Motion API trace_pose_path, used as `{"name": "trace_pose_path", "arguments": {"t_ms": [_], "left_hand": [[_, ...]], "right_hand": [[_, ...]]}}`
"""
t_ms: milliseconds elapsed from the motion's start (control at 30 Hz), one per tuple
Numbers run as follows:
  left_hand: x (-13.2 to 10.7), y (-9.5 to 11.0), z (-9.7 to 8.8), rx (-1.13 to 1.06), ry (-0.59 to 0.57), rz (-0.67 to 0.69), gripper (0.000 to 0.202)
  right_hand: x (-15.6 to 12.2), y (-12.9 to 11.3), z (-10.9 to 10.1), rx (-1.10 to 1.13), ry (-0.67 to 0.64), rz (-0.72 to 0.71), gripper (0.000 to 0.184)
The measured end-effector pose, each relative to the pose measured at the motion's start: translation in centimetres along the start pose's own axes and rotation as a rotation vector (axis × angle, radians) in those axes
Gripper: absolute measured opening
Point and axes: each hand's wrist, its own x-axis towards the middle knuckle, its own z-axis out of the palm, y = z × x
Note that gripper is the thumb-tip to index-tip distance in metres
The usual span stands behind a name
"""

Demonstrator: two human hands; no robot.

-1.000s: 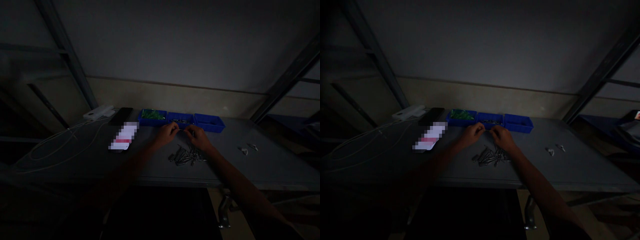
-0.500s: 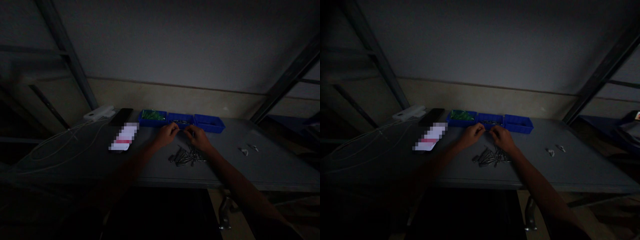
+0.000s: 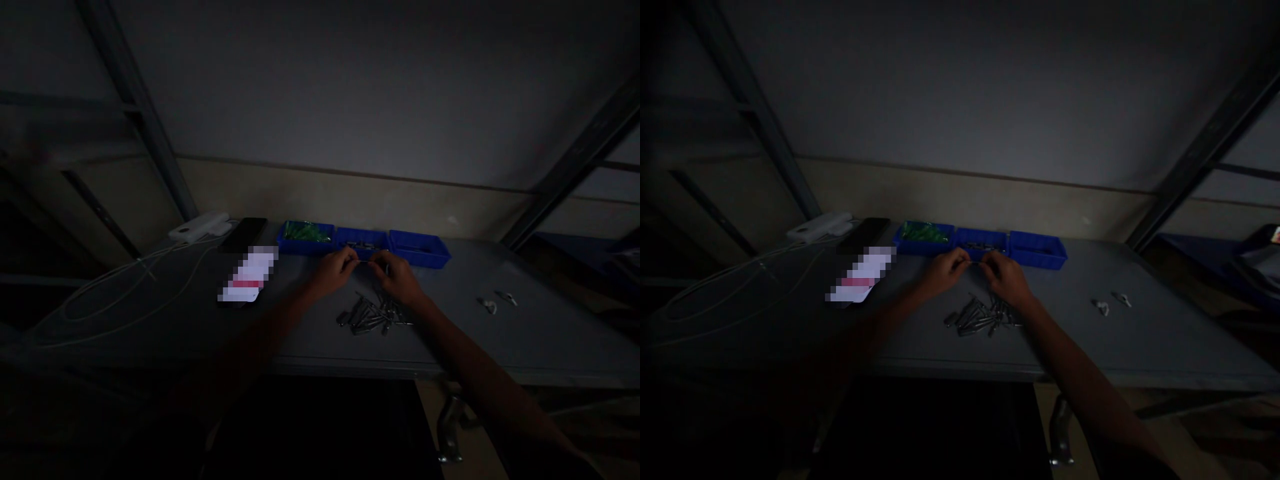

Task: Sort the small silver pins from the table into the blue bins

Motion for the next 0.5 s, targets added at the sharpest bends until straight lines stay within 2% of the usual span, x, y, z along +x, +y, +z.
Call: {"name": "trace_pose_path", "arguments": {"t_ms": [333, 500], "left_hand": [[-0.06, 0.16, -0.08, -0.001, -0.027, -0.003, 0.012], [0.01, 0.05, -0.15, -0.008, -0.001, 0.017, 0.012]], "right_hand": [[0.05, 0.04, 0.04, -0.008, 0.020, -0.026, 0.022], [0.00, -0.21, 0.03, 0.017, 0.004, -0.009, 0.018]]}}
